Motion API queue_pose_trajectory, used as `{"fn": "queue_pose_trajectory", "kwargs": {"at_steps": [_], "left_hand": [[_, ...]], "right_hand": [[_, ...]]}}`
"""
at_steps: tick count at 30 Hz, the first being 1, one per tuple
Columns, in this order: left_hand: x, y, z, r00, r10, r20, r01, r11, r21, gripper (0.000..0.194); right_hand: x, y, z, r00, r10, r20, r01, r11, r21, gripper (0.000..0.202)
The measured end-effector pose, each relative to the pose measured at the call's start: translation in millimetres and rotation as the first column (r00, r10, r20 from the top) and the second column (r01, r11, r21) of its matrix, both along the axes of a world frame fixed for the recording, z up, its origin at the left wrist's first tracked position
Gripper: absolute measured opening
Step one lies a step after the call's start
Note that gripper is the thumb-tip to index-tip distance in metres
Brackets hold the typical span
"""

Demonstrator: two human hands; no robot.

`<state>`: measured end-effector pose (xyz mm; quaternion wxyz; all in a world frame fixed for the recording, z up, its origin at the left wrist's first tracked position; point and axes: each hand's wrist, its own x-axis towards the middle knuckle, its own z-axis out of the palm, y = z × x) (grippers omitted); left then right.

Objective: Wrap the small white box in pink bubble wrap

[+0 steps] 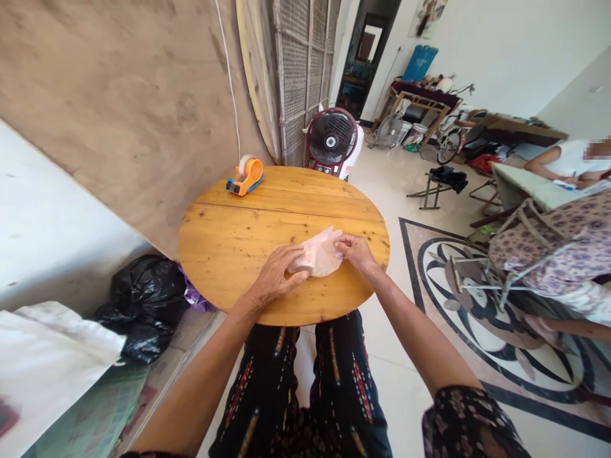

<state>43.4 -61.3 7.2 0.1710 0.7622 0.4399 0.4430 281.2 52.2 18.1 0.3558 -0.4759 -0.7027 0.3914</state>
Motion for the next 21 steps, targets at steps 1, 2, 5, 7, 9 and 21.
{"fn": "queue_pose_trajectory", "kwargs": {"at_steps": [1,2,5,7,9,21], "left_hand": [[0.2,-0.8,1.5,1.0,-0.01,0.029,0.01,1.0,-0.012,0.043],[0.3,-1.8,3.2,0.997,-0.012,0.071,0.014,0.999,-0.031,0.041],[-0.3,-4.2,9.1,0.973,0.092,0.211,-0.064,0.988,-0.138,0.039],[-2.0,-2.5,14.5,0.956,0.211,0.202,-0.165,0.961,-0.223,0.038],[-4.6,5.3,20.9,0.953,0.281,0.11,-0.245,0.934,-0.26,0.038],[14.1,111.5,19.4,0.937,0.301,0.178,-0.206,0.886,-0.415,0.028]], "right_hand": [[0.2,-0.4,-4.1,0.999,-0.019,-0.026,0.019,1.0,-0.003,0.022],[0.2,-1.0,-7.1,0.998,-0.037,-0.048,0.037,0.999,0.003,0.022],[0.6,-2.2,-11.7,0.995,-0.061,-0.077,0.064,0.997,0.036,0.022],[0.5,-2.3,-12.5,0.997,-0.056,-0.046,0.059,0.996,0.068,0.021],[-1.5,-2.4,-11.1,0.997,-0.068,0.025,0.064,0.99,0.124,0.019],[-39.9,8.4,18.4,0.953,-0.195,0.234,0.118,0.945,0.306,0.02]]}}
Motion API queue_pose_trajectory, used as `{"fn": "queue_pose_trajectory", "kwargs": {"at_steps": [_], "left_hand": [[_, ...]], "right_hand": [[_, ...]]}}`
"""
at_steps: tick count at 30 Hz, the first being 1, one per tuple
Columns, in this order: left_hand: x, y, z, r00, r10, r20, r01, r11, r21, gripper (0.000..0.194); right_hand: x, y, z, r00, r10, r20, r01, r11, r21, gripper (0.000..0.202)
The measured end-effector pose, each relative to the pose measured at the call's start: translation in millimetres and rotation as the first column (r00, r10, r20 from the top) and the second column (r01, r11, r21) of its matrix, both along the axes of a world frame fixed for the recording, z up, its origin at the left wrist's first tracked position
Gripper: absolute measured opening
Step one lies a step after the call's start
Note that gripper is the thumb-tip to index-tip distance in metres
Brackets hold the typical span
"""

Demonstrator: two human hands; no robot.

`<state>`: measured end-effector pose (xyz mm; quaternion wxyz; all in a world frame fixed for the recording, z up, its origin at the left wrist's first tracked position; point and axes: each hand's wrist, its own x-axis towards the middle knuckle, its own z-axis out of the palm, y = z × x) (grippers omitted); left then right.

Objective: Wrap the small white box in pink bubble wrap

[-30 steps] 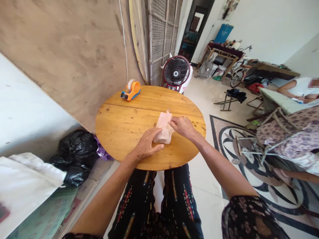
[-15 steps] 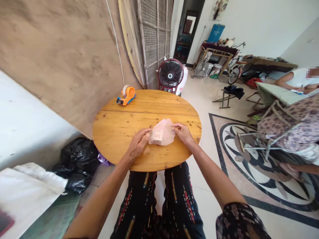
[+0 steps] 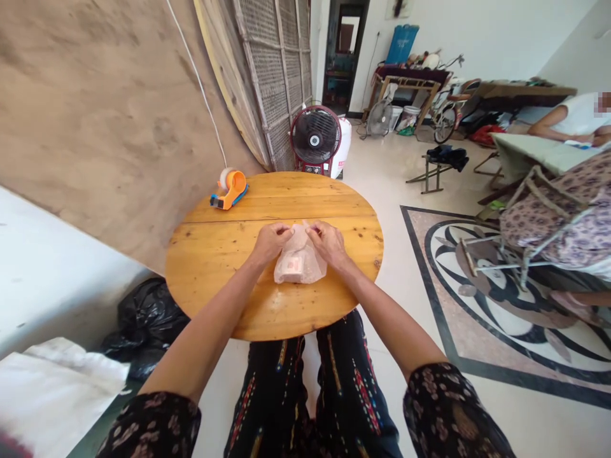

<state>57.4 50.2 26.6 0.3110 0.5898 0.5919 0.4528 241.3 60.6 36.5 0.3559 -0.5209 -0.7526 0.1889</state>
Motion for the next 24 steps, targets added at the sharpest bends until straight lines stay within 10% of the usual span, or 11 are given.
{"fn": "queue_pose_trajectory", "kwargs": {"at_steps": [9,19,24], "left_hand": [[-25.1,8.3,-11.0,0.976,0.144,0.161,-0.147,0.989,0.002,0.022],[-21.4,-47.5,26.7,0.949,0.069,-0.308,-0.095,0.993,-0.069,0.034],[-19.4,-49.5,17.3,0.972,0.047,-0.231,-0.057,0.998,-0.036,0.016]], "right_hand": [[9.4,21.7,-27.2,0.839,-0.06,-0.54,-0.059,0.978,-0.201,0.04],[9.1,48.1,-31.8,0.89,0.009,-0.456,-0.092,0.983,-0.16,0.036],[11.7,44.4,-41.7,0.916,-0.024,-0.4,-0.026,0.993,-0.119,0.035]]}}
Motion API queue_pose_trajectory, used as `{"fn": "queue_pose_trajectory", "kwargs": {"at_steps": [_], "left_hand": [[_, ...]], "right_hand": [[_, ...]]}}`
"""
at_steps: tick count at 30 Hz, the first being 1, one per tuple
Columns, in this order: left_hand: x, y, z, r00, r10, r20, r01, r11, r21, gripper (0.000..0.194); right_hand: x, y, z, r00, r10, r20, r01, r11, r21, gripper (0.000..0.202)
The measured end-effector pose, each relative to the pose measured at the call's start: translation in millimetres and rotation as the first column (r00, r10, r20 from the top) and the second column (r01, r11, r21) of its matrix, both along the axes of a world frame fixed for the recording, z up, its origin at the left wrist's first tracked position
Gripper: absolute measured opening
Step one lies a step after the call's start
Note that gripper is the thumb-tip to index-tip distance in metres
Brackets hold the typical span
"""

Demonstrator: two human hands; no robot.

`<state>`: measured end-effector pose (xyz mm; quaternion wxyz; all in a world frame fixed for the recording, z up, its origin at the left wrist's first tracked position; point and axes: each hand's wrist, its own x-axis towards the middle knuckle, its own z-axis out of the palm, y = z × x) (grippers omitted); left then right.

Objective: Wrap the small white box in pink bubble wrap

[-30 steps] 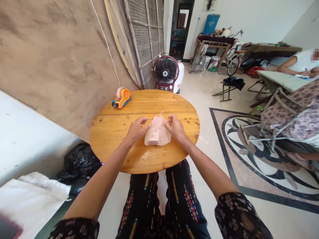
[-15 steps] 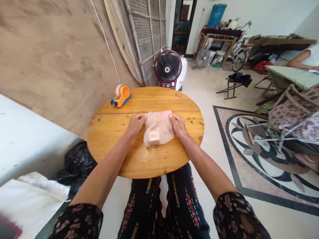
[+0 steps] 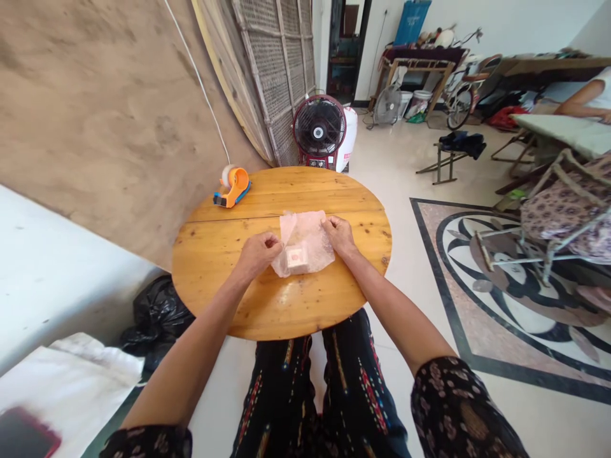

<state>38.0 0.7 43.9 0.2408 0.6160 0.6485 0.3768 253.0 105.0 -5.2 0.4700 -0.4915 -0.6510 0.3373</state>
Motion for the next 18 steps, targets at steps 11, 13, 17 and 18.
{"fn": "queue_pose_trajectory", "kwargs": {"at_steps": [11,13,17,18], "left_hand": [[-43.7,-15.5,-40.7,0.955,0.166,0.245,-0.167,0.986,-0.015,0.021],[-39.7,-14.7,-32.7,0.957,0.129,0.258,-0.128,0.992,-0.02,0.02],[-22.5,-7.9,-13.7,0.942,0.009,0.335,-0.009,1.0,0.0,0.035],[-17.9,-5.1,-11.8,0.94,-0.005,0.341,0.004,1.0,0.005,0.031]], "right_hand": [[1.2,-11.5,7.0,0.949,-0.157,0.275,0.138,0.987,0.086,0.032],[0.7,-13.3,8.3,0.947,-0.15,0.284,0.135,0.988,0.073,0.031],[1.6,-15.5,8.5,0.946,-0.112,0.304,0.101,0.994,0.051,0.036],[1.9,-15.3,7.8,0.949,-0.105,0.298,0.094,0.994,0.051,0.036]]}}
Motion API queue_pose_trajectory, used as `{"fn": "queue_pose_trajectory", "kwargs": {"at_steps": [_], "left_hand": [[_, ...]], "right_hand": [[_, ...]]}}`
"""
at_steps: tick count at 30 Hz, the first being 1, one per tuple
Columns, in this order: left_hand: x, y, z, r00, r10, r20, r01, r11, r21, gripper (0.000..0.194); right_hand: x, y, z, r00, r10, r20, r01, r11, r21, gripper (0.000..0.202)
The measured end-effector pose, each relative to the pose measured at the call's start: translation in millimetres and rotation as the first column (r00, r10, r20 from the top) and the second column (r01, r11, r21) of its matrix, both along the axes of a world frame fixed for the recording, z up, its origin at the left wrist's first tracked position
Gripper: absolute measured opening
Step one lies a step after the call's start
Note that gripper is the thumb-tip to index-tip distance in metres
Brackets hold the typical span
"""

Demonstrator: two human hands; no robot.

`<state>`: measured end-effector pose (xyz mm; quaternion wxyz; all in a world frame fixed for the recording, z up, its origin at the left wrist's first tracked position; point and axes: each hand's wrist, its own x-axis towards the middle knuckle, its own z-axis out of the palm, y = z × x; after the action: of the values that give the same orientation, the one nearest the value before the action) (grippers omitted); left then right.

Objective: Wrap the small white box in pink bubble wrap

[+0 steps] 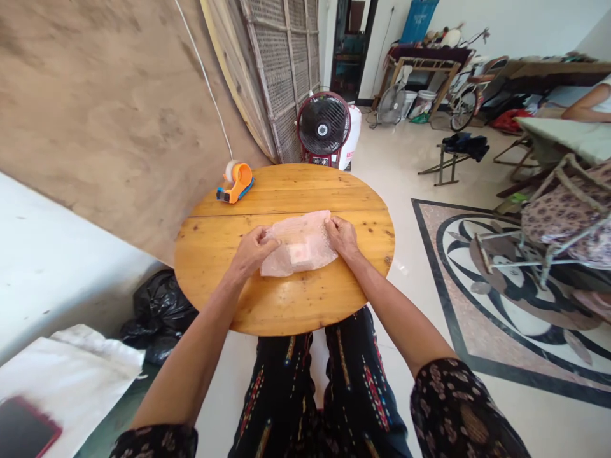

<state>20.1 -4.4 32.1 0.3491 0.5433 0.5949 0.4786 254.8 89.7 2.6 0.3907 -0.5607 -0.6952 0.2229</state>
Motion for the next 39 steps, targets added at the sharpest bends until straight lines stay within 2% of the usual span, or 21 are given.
{"fn": "queue_pose_trajectory", "kwargs": {"at_steps": [3,5,7,10,14,16,18,19,21,22,23,24,26,29,31,34,37,39], "left_hand": [[10.3,10.2,-3.5,0.986,0.08,0.146,-0.077,0.997,-0.03,0.027],[12.4,16.6,-10.1,0.934,0.155,0.322,-0.132,0.987,-0.093,0.03],[9.8,20.9,-15.7,0.864,0.184,0.469,-0.137,0.981,-0.134,0.03],[-0.4,22.9,-18.5,0.805,0.132,0.579,-0.084,0.99,-0.11,0.026],[-11.4,21.5,-18.1,0.81,0.058,0.584,-0.009,0.996,-0.086,0.021],[-12.3,20.5,-19.3,0.815,0.046,0.577,0.0,0.997,-0.079,0.019],[-11.1,19.8,-21.3,0.809,0.043,0.587,-0.002,0.998,-0.07,0.019],[-10.4,19.5,-22.4,0.805,0.043,0.592,-0.004,0.998,-0.066,0.02],[-9.2,19.2,-24.5,0.804,0.042,0.594,-0.004,0.998,-0.065,0.023],[-8.9,19.1,-25.4,0.804,0.038,0.594,0.001,0.998,-0.064,0.024],[-8.6,19.0,-26.3,0.802,0.031,0.596,0.007,0.998,-0.061,0.026],[-8.4,18.9,-27.1,0.798,0.023,0.602,0.014,0.998,-0.057,0.028],[-7.9,18.6,-28.3,0.792,0.012,0.611,0.024,0.998,-0.051,0.032],[-6.5,18.2,-29.1,0.792,0.02,0.61,0.019,0.998,-0.058,0.037],[-5.2,18.0,-28.7,0.793,0.029,0.608,0.013,0.998,-0.063,0.037],[-3.3,18.1,-26.8,0.787,0.042,0.616,-0.001,0.998,-0.067,0.036],[-2.4,18.1,-24.6,0.804,0.079,0.59,-0.037,0.996,-0.084,0.036],[-2.3,17.4,-23.0,0.832,0.119,0.543,-0.08,0.992,-0.094,0.036]], "right_hand": [[0.4,2.9,-2.8,0.994,0.031,-0.101,-0.032,0.999,-0.009,0.027],[1.3,4.8,-2.4,0.974,0.049,-0.221,-0.053,0.999,-0.012,0.025],[4.3,3.0,2.7,0.937,0.061,-0.343,-0.056,0.998,0.025,0.027],[13.2,-13.3,21.3,0.88,0.091,-0.466,-0.032,0.991,0.133,0.029],[24.5,-66.1,55.9,0.856,0.148,-0.495,-0.042,0.975,0.218,0.019],[24.3,-99.4,69.8,0.876,0.219,-0.43,-0.138,0.968,0.212,0.016],[17.7,-128.7,77.8,0.895,0.358,-0.266,-0.307,0.927,0.217,0.013],[12.0,-139.6,79.4,0.88,0.451,-0.151,-0.413,0.882,0.229,0.014],[-3.0,-150.9,78.5,0.794,0.598,0.113,-0.606,0.761,0.234,0.021],[-11.2,-151.1,76.6,0.752,0.613,0.24,-0.658,0.72,0.221,0.027],[-19.1,-147.9,74.2,0.722,0.595,0.354,-0.681,0.703,0.205,0.035],[-25.9,-142.3,71.8,0.702,0.552,0.449,-0.68,0.707,0.194,0.043],[-34.4,-127.4,68.1,0.691,0.436,0.577,-0.633,0.75,0.191,0.054],[-31.6,-112.2,66.8,0.673,0.295,0.678,-0.545,0.818,0.185,0.049],[-22.6,-115.7,68.0,0.633,0.278,0.723,-0.547,0.821,0.163,0.038],[-9.5,-142.0,68.3,0.548,0.37,0.75,-0.655,0.748,0.11,0.025],[-5.6,-175.9,62.7,0.415,0.557,0.719,-0.784,0.621,-0.029,0.025],[-7.2,-189.9,56.9,0.367,0.637,0.678,-0.809,0.578,-0.105,0.025]]}}
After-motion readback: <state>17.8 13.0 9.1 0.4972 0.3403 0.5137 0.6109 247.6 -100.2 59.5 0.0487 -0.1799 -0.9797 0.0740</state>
